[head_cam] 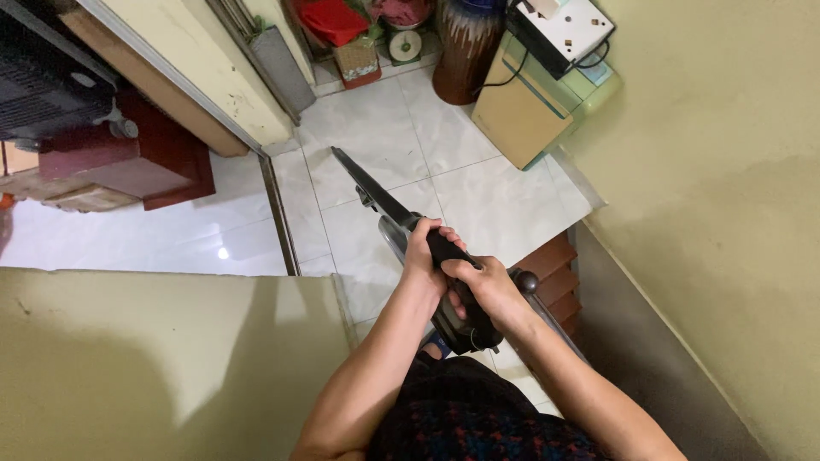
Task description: Vacuuming the hallway and stairs area with a handheld vacuum.
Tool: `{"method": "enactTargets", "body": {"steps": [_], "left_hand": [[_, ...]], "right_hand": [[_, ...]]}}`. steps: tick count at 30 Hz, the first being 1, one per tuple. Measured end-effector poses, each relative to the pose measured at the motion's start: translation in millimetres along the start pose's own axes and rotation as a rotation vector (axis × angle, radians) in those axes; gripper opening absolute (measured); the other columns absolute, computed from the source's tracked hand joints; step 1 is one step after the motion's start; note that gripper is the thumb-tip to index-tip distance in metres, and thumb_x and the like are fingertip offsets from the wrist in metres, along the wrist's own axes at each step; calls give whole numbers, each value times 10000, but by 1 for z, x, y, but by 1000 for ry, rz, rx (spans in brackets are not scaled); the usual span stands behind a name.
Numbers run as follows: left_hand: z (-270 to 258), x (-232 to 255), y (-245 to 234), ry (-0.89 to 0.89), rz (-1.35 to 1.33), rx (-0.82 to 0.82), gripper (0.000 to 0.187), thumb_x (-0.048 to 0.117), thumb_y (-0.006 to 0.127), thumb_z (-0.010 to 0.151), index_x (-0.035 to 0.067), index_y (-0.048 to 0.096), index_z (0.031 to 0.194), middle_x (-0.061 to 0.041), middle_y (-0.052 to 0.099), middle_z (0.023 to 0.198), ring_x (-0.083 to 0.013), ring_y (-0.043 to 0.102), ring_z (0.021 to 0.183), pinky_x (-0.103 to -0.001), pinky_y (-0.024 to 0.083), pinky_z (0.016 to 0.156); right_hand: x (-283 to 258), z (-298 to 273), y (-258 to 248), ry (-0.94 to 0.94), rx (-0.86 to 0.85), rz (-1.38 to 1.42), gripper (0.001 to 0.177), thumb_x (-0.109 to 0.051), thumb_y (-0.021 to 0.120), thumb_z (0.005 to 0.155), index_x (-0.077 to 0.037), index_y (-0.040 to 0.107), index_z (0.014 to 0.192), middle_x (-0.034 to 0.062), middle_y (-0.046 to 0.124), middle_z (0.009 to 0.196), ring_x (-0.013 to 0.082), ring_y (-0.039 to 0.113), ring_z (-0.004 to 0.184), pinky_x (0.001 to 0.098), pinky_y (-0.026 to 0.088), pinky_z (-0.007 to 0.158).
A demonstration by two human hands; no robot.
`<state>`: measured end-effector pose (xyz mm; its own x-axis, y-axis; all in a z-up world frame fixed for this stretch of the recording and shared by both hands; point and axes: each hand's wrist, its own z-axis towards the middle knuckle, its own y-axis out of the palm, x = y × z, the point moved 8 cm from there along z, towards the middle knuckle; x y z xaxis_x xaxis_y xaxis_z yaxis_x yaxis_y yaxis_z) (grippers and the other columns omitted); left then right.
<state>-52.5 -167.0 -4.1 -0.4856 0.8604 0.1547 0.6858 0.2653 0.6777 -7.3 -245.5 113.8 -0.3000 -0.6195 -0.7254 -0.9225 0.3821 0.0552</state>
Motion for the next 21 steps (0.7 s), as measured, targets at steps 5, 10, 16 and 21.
{"method": "enactTargets", "body": {"steps": [5,10,16,21], "left_hand": [[9,5,-6,40,-21,11,259,265,607,853,101,461,715,-50,504,656,-226,529,618,-354,506,636],[26,11,-8,-37,-96,-4,244,246,629,887,110,478,751,-22,512,680,-180,530,633,-315,500,639],[41,28,17,-97,-20,-43,243,263,625,870,104,484,751,-27,503,659,-194,529,611,-324,499,616],[57,41,46,-181,56,-56,236,253,606,879,101,471,761,-40,521,689,-199,544,633,-332,521,649]], "right_hand": [[-1,13,2,-11,-53,15,319,-276,641,874,24,647,766,95,600,567,172,530,423,316,421,433],[-2,28,5,-26,-50,8,333,-275,642,877,32,636,746,91,606,577,168,540,435,319,425,437],[-16,50,6,-40,20,-16,358,-308,639,874,17,637,724,79,622,585,164,566,451,324,450,447],[-40,67,2,-63,119,46,409,-317,628,873,42,638,677,100,617,546,186,555,443,331,427,449]]}}
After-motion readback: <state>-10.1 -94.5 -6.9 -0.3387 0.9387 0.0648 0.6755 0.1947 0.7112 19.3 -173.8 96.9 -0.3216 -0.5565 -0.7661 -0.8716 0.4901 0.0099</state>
